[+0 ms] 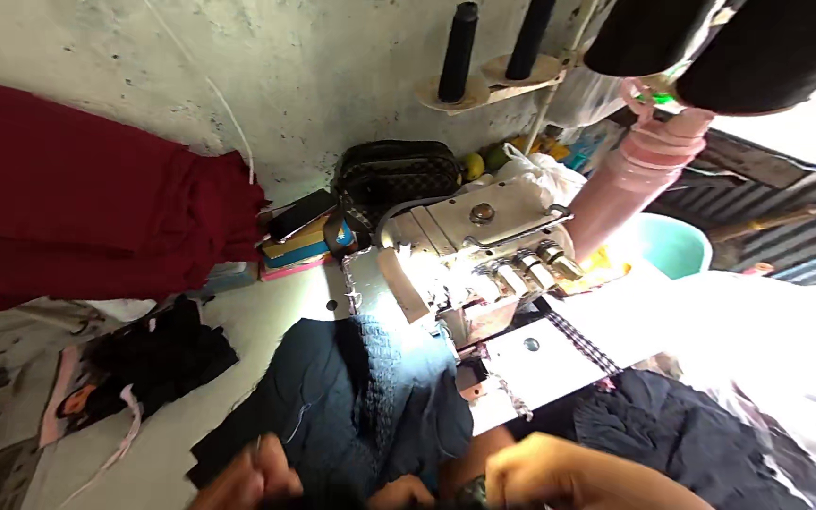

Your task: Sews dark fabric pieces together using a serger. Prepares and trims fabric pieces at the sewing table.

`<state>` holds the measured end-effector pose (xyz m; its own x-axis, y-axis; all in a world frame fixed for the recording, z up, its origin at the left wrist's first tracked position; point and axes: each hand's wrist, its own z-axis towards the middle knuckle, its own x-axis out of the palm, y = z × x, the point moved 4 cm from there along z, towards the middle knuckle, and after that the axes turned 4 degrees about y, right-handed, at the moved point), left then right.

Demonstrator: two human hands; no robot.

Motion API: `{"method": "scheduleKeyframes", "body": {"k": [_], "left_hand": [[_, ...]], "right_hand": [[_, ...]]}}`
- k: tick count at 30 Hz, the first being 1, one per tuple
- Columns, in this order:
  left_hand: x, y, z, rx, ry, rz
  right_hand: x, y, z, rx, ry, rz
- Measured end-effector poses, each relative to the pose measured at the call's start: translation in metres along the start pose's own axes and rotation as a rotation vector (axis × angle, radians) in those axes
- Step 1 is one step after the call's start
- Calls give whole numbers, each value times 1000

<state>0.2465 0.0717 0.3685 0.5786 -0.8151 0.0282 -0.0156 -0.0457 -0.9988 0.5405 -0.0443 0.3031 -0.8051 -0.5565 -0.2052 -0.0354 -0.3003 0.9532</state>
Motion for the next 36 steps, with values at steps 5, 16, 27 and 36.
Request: {"method": "scheduleKeyframes", "body": {"k": [5,16,27,36], "left_hand": [[-50,64,77,43,-582,802],[57,44,138,368,-17,990],[17,44,137,365,-113,1006],[53,53,144,408,-259,1034]], "right_hand": [[-27,-56,24,305,-637,-145],[-13,-50,47,155,-705,-132],[1,-53,6,188,-705,-175],[21,-84,-6,406,-665,74]]}}
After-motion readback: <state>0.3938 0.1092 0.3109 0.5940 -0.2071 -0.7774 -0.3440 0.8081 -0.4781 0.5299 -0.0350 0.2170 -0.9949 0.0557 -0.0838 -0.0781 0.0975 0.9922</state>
